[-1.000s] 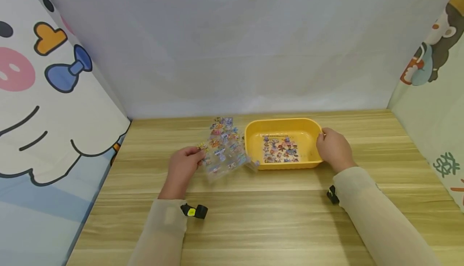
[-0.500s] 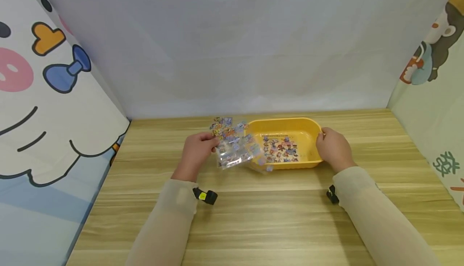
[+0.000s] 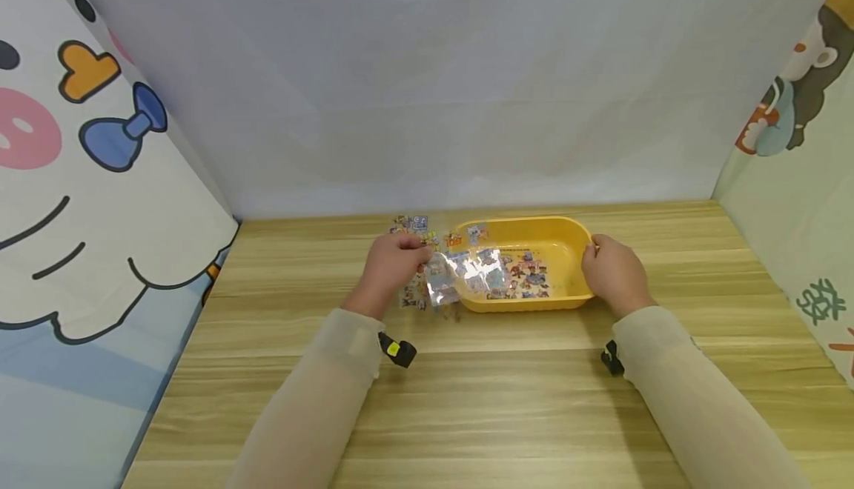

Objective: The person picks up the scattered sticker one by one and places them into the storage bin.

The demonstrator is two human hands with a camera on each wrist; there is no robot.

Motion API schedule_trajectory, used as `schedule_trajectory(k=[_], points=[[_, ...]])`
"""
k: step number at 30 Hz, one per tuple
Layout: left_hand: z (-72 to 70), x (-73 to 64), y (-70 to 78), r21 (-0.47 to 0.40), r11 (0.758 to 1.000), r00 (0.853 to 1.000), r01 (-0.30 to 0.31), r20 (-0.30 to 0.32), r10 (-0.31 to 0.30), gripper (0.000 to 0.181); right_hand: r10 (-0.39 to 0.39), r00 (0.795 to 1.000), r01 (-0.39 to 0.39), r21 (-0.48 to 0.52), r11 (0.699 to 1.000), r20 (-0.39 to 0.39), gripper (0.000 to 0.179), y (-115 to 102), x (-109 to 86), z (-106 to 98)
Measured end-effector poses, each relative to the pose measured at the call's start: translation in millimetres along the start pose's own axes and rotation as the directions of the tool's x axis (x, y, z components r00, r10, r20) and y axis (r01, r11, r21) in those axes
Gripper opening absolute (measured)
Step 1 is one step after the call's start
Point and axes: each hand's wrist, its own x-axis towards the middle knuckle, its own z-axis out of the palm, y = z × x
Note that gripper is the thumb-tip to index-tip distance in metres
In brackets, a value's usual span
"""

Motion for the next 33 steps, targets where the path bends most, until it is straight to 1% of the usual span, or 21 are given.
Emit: schedule_trajectory(k=[4, 9, 16, 19, 24, 26, 30, 33], points=[[9.2, -0.5, 2.8, 0.047, 0.999, 1.0, -0.017, 0.016, 0.016, 0.014, -0.005, 1.0, 0.005, 0.001, 1.0, -0.004, 0.054, 0, -0.3, 0], [16.2, -1.1, 10.8, 0.056, 0.998, 1.0, -0.017, 0.022, 0.016, 0.015, -0.004, 1.0, 0.004, 0.002, 1.0, -0.004, 0.054, 0, -0.6, -1], [20.4, -2.7, 23.1, 0.049, 0.999, 0.999, -0.008, 0.042, 0.006, 0.013, -0.003, 1.0, 0.003, 0.003, 1.0, -0.005, 0.054, 0, -0.6, -1], [21.9, -3.8, 29.3, 0.045, 0.999, 0.999, -0.015, 0.041, 0.013, 0.013, -0.005, 1.0, 0.005, 0.004, 1.0, -0.011, 0.054, 0, -0.4, 0], [24.2, -5.6, 40.2, 0.068, 0.995, 0.997, -0.069, 0.024, 0.068, 0.013, -0.015, 1.0, 0.015, 0.004, 1.0, -0.021, 0.054, 1, -0.3, 0], [24.8, -7.5, 45.2, 0.073, 0.994, 0.997, -0.077, 0.02, 0.076, 0.012, -0.017, 0.999, 0.018, 0.003, 1.0, -0.027, 0.054, 1, -0.4, 0], [26.4, -10.9, 54.6, 0.075, 0.995, 0.997, -0.068, 0.026, 0.067, 0.013, -0.013, 1.0, 0.013, 0.004, 1.0, -0.027, 0.054, 1, -0.1, 1], [28.2, -9.6, 58.9, 0.091, 0.994, 0.998, -0.057, 0.032, 0.054, 0.012, -0.011, 1.0, 0.011, 0.005, 1.0, -0.02, 0.054, 1, 0.0, 1]])
